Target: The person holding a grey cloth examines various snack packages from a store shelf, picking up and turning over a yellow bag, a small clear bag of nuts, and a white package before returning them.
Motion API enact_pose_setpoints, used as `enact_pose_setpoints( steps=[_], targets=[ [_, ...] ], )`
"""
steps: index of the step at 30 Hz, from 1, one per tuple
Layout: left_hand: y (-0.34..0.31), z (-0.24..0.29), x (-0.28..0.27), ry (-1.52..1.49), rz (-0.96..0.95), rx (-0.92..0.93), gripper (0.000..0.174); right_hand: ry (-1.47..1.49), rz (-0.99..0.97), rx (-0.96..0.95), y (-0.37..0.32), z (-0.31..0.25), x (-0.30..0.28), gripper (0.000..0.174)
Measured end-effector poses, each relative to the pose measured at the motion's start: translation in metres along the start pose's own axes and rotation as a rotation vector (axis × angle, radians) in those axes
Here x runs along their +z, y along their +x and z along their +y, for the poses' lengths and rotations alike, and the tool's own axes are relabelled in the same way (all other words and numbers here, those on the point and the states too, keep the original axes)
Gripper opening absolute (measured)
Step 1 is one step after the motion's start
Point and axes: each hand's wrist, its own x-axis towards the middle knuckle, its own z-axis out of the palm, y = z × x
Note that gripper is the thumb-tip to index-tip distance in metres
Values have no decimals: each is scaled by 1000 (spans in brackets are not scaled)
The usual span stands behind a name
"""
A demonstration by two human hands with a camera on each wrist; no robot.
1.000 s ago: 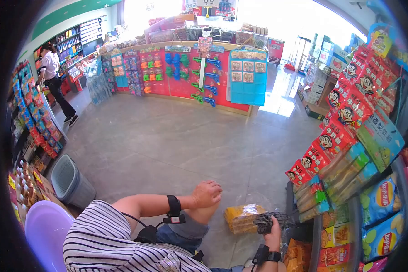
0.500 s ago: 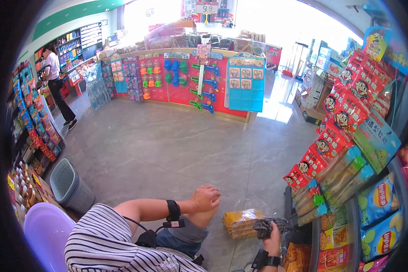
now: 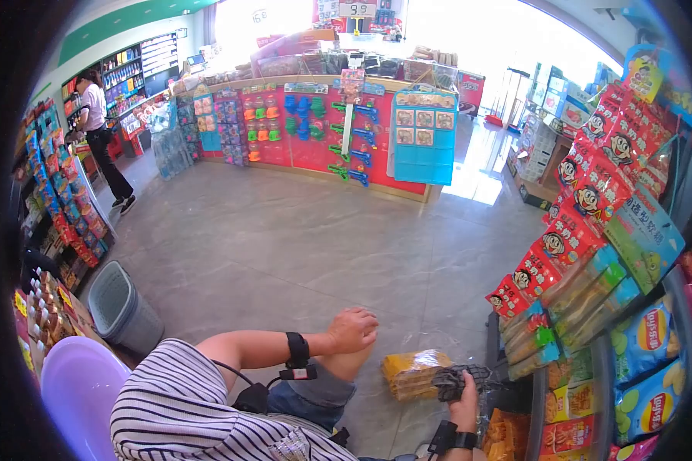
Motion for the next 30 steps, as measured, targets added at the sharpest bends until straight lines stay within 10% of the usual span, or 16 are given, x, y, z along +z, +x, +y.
enact_pose_setpoints(
  steps=[25,30],
  targets=[
    [4,1,-8,19,27,-30,20,63,62,-59,-30,17,-18,24],
    [4,-6,-8,73,-30,-58,18,-48,-211,-96,-63,10,-2,17]
  ],
)
